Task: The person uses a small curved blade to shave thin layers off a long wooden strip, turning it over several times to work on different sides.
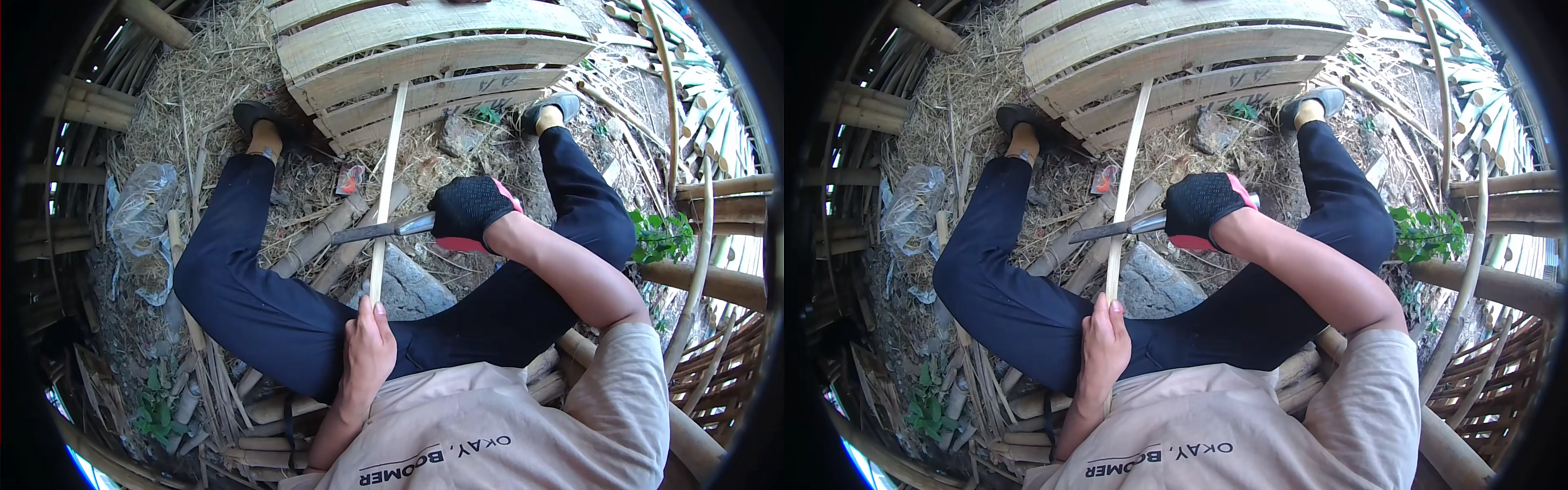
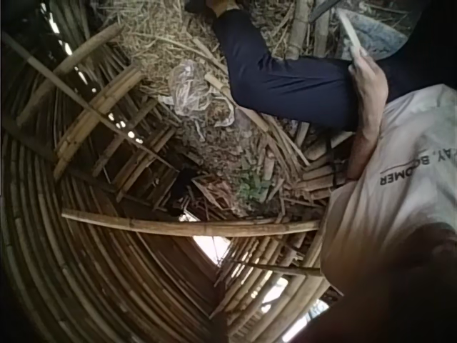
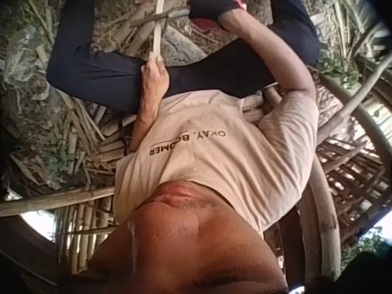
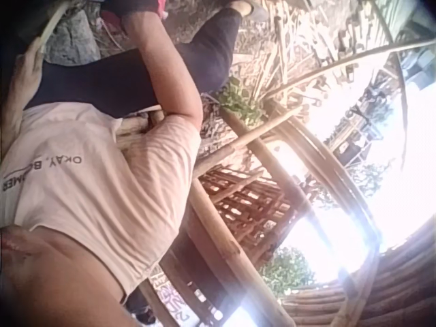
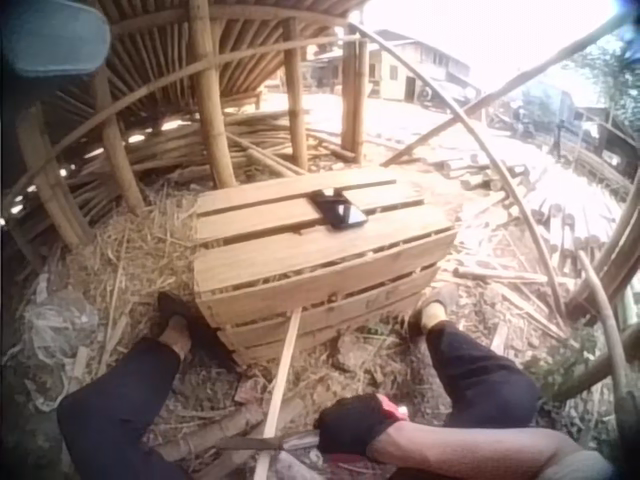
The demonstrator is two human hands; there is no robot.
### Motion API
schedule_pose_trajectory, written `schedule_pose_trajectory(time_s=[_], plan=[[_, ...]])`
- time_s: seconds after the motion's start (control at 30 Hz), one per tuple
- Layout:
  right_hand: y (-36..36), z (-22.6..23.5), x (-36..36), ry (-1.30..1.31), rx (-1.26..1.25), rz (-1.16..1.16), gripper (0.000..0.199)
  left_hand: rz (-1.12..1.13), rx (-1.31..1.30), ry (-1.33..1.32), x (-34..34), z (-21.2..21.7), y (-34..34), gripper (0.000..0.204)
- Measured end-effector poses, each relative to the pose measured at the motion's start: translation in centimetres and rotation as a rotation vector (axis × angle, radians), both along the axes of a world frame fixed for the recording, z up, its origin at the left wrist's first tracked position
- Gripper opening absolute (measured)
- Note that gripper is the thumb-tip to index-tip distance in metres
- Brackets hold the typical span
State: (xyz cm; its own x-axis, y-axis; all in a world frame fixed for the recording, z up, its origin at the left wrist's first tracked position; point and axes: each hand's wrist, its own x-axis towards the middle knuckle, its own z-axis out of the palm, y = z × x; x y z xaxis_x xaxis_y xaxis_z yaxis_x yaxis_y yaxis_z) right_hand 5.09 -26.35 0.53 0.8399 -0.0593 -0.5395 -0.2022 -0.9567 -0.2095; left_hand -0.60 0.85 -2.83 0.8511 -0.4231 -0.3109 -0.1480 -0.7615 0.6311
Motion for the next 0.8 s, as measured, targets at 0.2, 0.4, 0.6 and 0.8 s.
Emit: schedule_pose_trajectory(time_s=[0.2,0.4,0.6,0.8], plan=[[-2.7,-0.1,0.5,-0.091,-0.077,-0.103,0.028,0.044,0.057,0.052,0.0,1.4,-0.7,0.026],[-8.4,-0.9,0.7,-0.251,-0.219,-0.301,0.029,-0.031,-0.168,-0.037,0.7,-0.6,0.3,0.022],[-4.4,-1.1,-0.4,-0.237,0.031,-0.135,0.034,0.079,-0.492,0.423,1.5,-1.8,1.5,0.023],[0.1,-0.9,-1.3,-0.125,0.142,0.107,0.029,0.325,-0.811,1.140,4.3,1.2,2.1,0.021]])
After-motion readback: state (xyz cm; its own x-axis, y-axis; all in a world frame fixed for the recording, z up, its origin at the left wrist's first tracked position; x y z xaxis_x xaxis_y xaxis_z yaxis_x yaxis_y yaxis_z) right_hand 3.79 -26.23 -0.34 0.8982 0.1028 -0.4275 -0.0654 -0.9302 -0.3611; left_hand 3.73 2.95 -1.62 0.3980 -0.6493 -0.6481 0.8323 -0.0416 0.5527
